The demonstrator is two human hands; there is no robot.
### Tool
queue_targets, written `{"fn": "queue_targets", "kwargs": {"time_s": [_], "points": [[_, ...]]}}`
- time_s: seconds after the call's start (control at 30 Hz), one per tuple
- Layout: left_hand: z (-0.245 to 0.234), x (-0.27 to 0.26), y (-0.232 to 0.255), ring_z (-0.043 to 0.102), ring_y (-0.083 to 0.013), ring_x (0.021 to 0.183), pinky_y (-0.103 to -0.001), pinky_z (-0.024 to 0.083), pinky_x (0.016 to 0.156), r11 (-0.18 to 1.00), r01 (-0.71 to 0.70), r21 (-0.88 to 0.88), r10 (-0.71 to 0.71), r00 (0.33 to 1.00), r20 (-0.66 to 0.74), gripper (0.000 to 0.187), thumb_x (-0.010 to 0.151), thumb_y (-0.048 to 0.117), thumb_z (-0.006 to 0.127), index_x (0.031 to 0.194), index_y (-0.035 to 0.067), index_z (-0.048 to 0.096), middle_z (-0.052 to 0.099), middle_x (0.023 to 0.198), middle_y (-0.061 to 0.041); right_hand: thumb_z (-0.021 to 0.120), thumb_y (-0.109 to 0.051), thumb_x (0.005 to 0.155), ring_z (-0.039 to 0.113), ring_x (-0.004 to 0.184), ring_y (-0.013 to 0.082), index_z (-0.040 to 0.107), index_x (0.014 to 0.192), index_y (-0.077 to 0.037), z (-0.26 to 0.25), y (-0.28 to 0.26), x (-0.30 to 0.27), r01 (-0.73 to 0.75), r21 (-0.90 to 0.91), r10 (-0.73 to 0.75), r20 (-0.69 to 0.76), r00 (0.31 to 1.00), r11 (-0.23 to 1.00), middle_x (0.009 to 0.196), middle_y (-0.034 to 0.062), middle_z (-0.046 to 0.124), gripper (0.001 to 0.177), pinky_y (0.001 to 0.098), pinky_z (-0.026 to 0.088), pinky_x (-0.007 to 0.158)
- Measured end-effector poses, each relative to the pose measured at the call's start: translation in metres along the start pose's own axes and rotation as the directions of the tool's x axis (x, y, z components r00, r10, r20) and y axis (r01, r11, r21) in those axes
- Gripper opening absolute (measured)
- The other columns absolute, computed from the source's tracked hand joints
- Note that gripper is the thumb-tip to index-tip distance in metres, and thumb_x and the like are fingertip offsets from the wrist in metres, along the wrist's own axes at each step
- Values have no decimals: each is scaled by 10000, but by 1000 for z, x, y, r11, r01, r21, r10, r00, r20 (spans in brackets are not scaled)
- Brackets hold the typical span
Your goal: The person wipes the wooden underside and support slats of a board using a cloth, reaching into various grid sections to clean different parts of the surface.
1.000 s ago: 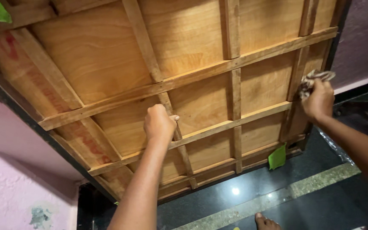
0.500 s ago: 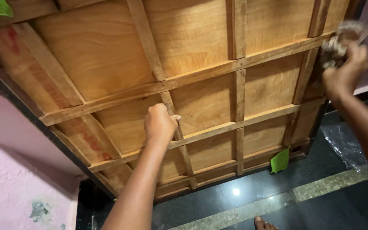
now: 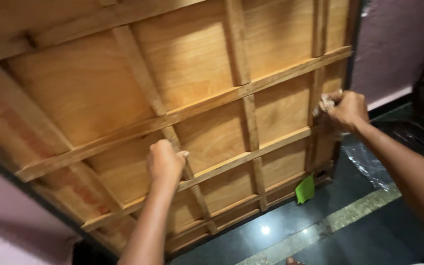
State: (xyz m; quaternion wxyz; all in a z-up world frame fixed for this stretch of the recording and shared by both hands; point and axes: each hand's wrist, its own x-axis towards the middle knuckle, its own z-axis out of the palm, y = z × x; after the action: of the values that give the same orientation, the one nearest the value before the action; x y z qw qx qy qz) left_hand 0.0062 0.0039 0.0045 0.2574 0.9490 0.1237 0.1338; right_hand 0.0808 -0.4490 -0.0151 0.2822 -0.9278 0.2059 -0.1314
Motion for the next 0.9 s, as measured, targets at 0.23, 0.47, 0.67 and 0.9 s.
{"fn": "queue_targets", "kwargs": {"time_s": [0.23, 0.47, 0.67, 0.9], "points": [[-3, 1, 2, 702, -463, 905, -520, 562, 771, 996, 65, 62, -69, 996, 64, 402, 751, 304, 912, 842, -36, 719, 710, 934, -280, 559, 115, 831, 650, 1036, 298, 710, 1120, -21, 5, -52, 9, 462, 194, -301, -534, 790, 866, 1142, 144, 635, 353, 393, 555, 822], [-2, 2, 4, 700, -459, 930, -513, 569, 788, 994, 81, 73, -85, 995, 53, 418, 741, 318, 918, 869, -30, 726, 712, 959, -278, 715, 35, 672, 646, 1035, 403, 701, 1048, -27, 49, -30, -54, 560, -142, -572, -328, 752, 816, 1104, 196, 654, 381, 489, 556, 882], [-1, 3, 1, 702, -460, 924, -508, 568, 797, 995, 44, 88, -49, 998, 49, 421, 745, 322, 919, 854, -35, 725, 715, 945, -283, 739, -33, 747, 683, 972, 408, 770, 1056, -74, 65, -16, -73, 451, -114, -464, -139, 875, 885, 1090, 192, 728, 313, 480, 552, 881], [-2, 4, 1, 703, -465, 920, -509, 568, 800, 997, 32, 69, -35, 999, 33, 420, 725, 296, 935, 847, -45, 721, 710, 944, -294, 744, 2, 661, 709, 923, 350, 747, 1034, -45, 88, -24, -91, 667, 139, -664, -71, 744, 732, 997, 186, 709, 376, 439, 571, 822]]}}
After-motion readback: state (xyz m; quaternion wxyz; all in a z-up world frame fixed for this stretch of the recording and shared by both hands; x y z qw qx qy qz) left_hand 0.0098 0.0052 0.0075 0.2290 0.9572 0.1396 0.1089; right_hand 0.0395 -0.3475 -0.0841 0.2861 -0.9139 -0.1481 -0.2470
